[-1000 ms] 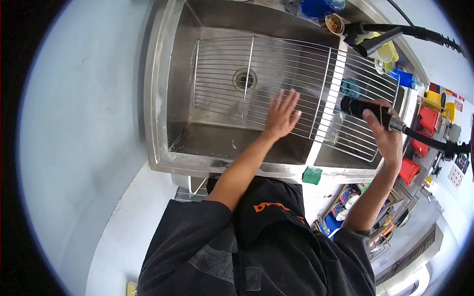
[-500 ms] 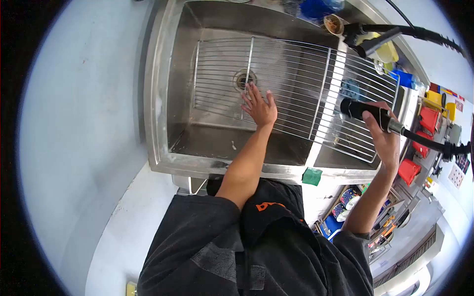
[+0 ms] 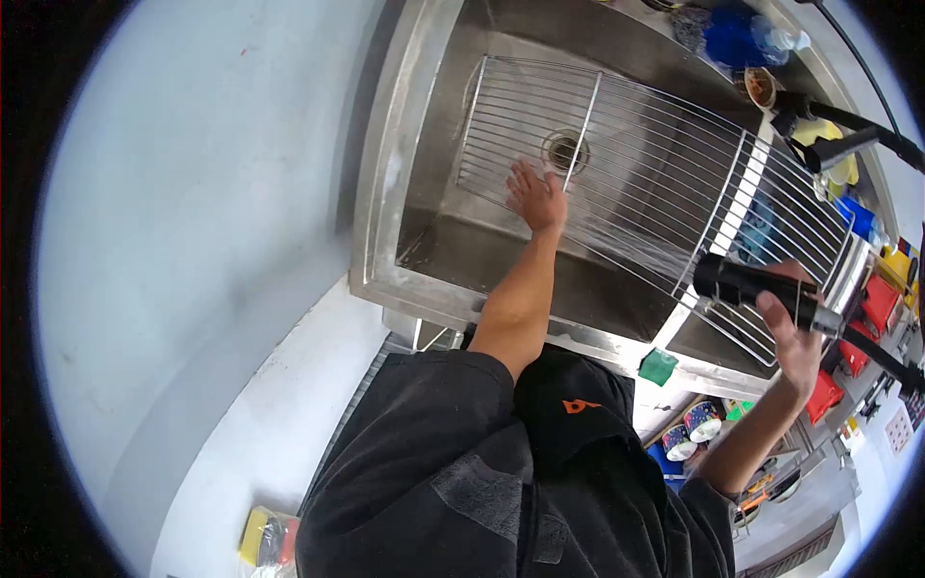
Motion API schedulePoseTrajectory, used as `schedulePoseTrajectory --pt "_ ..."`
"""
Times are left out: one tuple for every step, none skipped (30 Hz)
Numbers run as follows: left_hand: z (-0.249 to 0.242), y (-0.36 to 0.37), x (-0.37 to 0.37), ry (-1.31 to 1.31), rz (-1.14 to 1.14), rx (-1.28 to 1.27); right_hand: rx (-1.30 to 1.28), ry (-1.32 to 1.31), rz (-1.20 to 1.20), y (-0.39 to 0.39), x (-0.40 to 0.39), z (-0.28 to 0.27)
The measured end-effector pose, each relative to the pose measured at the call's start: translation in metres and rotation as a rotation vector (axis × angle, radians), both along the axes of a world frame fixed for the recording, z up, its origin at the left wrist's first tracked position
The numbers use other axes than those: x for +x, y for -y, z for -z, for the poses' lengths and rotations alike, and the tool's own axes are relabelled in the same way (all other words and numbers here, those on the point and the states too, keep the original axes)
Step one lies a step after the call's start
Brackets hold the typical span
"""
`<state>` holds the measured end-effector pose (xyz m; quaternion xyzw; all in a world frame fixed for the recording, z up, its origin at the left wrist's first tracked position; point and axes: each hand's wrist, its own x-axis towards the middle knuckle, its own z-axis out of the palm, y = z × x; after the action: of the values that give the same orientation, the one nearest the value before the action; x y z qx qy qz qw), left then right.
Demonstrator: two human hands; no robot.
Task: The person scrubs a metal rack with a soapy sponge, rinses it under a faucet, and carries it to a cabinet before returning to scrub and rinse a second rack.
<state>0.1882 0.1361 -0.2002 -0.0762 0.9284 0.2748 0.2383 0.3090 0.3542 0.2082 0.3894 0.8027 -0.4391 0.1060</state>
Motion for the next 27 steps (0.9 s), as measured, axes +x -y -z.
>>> schedulePoseTrajectory --pt "0.011 0.012 0.001 0.002 -0.004 -0.003 -0.023 -0.047 0.015 0.001 0.002 0.002" --pt "0.022 0.025 0.004 0.005 -0.007 -0.006 -0.045 -0.091 0.030 0.002 0.004 0.004" --pt "0.025 0.035 0.004 0.009 -0.011 -0.009 -0.043 -0.088 -0.004 0.002 0.001 0.004" --pt "0.027 0.043 0.005 0.032 -0.042 -0.027 -0.019 -0.103 0.026 0.006 -0.003 0.006" --pt "0.029 0.048 0.009 0.055 -0.073 -0.044 0.007 -0.118 0.058 0.012 -0.008 0.008" --pt "0.029 0.050 0.009 0.077 -0.102 -0.059 0.034 -0.134 0.092 0.017 -0.013 0.010" --pt "0.031 0.050 0.008 0.083 -0.107 -0.090 0.056 -0.192 0.055 0.016 -0.012 0.016" --pt "0.031 0.050 0.007 0.091 -0.111 -0.120 0.045 -0.201 0.054 0.017 -0.014 0.018" --pt "0.034 0.050 0.007 0.099 -0.116 -0.149 0.036 -0.209 0.053 0.019 -0.017 0.019" --pt "0.038 0.051 0.005 0.117 -0.147 -0.141 0.027 -0.219 0.049 0.020 -0.020 0.019" --pt "0.042 0.052 -0.002 0.133 -0.180 -0.131 0.023 -0.242 0.064 0.022 -0.023 0.019" --pt "0.050 0.053 -0.007 0.149 -0.213 -0.120 0.021 -0.264 0.079 0.024 -0.027 0.018" --pt "0.059 0.055 -0.010 0.172 -0.210 -0.143 0.018 -0.285 0.094 0.026 -0.030 0.018" --pt "0.068 0.057 -0.013 0.195 -0.206 -0.165 0.034 -0.295 0.115 0.026 -0.033 0.018" --pt "0.072 0.058 -0.017 0.221 -0.201 -0.189 0.050 -0.303 0.137 0.027 -0.034 0.018" --pt "0.076 0.060 -0.021 0.222 -0.175 -0.204 0.067 -0.310 0.160 0.027 -0.035 0.018" --pt "0.080 0.064 -0.024 0.225 -0.149 -0.219 0.081 -0.280 0.170 0.026 -0.034 0.017" --pt "0.082 0.069 -0.025 0.234 -0.124 -0.235 0.086 -0.288 0.171 0.027 -0.031 0.018" --pt "0.076 0.071 -0.030 0.247 -0.136 -0.212 0.090 -0.298 0.172 0.027 -0.027 0.020" --pt "0.071 0.073 -0.037 0.258 -0.148 -0.190 0.094 -0.311 0.174 0.027 -0.024 0.022" --pt "0.071 0.076 -0.041 0.269 -0.161 -0.169 0.060 -0.222 0.109 0.021 -0.021 0.017" --pt "0.077 0.079 -0.043 0.267 -0.172 -0.149 0.044 -0.226 0.090 0.020 -0.021 0.017" --pt "0.079 0.082 -0.047 0.264 -0.184 -0.128 0.030 -0.232 0.072 0.020 -0.021 0.018" --pt "0.077 0.084 -0.050 0.261 -0.195 -0.108 0.015 -0.238 0.053 0.019 -0.022 0.018" --pt "0.075 0.087 -0.054 0.290 -0.178 -0.116 0.012 -0.235 0.037 0.018 -0.022 0.017" --pt "0.072 0.088 -0.059 0.317 -0.161 -0.123 0.036 -0.267 0.095 0.018 -0.023 0.021" --pt "0.069 0.087 -0.065 0.341 -0.143 -0.128 0.062 -0.301 0.154 0.018 -0.024 0.029"
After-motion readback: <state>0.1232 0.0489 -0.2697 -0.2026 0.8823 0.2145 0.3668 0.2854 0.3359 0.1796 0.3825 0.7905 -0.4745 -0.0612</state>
